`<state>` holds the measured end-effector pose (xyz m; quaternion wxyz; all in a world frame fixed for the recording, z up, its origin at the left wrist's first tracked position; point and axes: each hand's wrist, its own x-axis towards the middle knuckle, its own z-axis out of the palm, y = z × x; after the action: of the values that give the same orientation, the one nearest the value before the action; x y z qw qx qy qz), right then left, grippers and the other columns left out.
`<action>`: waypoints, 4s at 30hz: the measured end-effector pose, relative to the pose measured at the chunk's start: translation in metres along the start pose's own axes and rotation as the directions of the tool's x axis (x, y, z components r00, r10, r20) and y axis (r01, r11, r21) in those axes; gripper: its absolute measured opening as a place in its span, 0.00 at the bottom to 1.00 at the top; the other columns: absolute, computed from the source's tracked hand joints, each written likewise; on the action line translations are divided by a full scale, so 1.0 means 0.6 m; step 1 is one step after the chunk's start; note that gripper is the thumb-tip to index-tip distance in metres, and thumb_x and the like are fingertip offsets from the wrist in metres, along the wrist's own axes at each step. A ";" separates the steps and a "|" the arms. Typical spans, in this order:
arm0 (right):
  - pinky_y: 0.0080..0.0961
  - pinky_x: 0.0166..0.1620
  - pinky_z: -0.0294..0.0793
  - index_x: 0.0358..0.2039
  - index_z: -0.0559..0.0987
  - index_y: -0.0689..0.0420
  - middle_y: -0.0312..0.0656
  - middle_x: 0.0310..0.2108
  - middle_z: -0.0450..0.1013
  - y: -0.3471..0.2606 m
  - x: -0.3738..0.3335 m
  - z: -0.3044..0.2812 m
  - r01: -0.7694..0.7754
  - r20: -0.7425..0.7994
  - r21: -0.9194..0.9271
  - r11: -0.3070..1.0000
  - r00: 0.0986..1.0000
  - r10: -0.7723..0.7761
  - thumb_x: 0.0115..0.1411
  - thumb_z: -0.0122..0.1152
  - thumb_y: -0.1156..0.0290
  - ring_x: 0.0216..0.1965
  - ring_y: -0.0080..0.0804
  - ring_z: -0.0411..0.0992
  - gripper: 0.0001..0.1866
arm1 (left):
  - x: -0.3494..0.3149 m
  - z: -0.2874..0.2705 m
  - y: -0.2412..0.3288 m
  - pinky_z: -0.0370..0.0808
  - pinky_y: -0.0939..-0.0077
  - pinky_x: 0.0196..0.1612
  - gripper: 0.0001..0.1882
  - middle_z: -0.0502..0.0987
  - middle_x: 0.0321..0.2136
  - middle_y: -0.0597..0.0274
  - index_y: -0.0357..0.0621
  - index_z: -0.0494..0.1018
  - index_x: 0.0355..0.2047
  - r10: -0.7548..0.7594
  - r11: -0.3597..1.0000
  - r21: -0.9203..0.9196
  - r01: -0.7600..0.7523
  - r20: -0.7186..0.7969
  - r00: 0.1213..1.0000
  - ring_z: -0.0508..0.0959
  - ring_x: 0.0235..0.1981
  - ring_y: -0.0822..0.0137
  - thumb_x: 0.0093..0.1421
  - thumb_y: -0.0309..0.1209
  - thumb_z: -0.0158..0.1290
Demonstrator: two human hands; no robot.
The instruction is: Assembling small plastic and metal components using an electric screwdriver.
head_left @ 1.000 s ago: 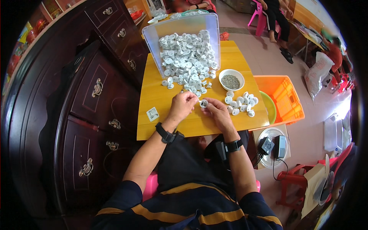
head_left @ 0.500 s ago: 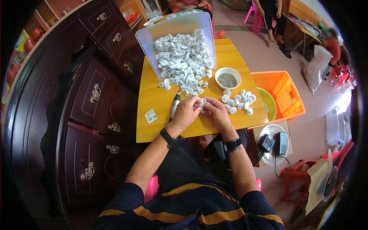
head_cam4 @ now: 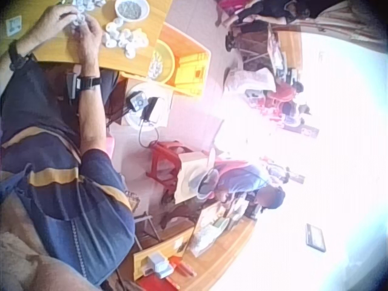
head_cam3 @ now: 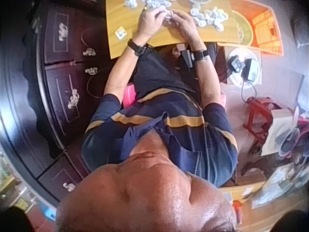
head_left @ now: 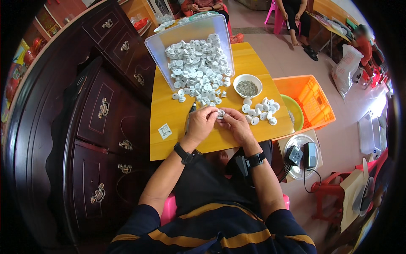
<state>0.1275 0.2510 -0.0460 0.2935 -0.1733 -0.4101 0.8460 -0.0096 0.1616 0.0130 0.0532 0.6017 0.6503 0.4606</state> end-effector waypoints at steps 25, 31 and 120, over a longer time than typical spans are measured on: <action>0.20 0.46 0.75 0.53 0.73 0.62 0.38 0.42 0.76 -0.009 -0.006 0.004 -0.009 0.025 -0.018 1.000 1.000 0.009 0.68 0.53 0.73 0.42 0.23 0.74 0.15 | 0.013 -0.005 -0.002 0.75 0.73 0.30 0.04 0.80 0.26 0.55 0.38 0.80 0.31 -0.015 0.999 0.052 0.013 0.039 0.999 0.80 0.26 0.64 0.55 0.24 0.60; 0.20 0.46 0.75 0.49 0.74 0.61 0.39 0.41 0.76 -0.009 -0.007 0.003 0.006 0.010 0.006 1.000 1.000 -0.006 0.67 0.55 0.73 0.42 0.24 0.75 0.12 | 0.015 -0.011 0.000 0.75 0.74 0.30 0.04 0.80 0.26 0.56 0.39 0.80 0.32 -0.055 0.998 0.038 0.052 0.088 0.995 0.80 0.25 0.67 0.56 0.24 0.60; 0.16 0.37 0.73 0.44 0.76 0.58 0.32 0.35 0.74 -0.010 0.006 0.018 -0.038 -0.063 -0.243 0.969 0.998 0.024 0.66 0.58 0.70 0.32 0.20 0.73 0.08 | -0.084 -0.093 -0.064 0.75 0.57 0.38 0.19 0.80 0.31 0.47 0.38 0.73 0.39 -0.585 0.792 0.236 0.563 0.035 0.810 0.81 0.35 0.49 0.54 0.41 0.58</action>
<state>0.1215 0.2501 -0.0349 0.2687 -0.2395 -0.4994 0.7880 -0.0593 0.0957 -0.0050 0.1598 0.4015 0.8442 0.3170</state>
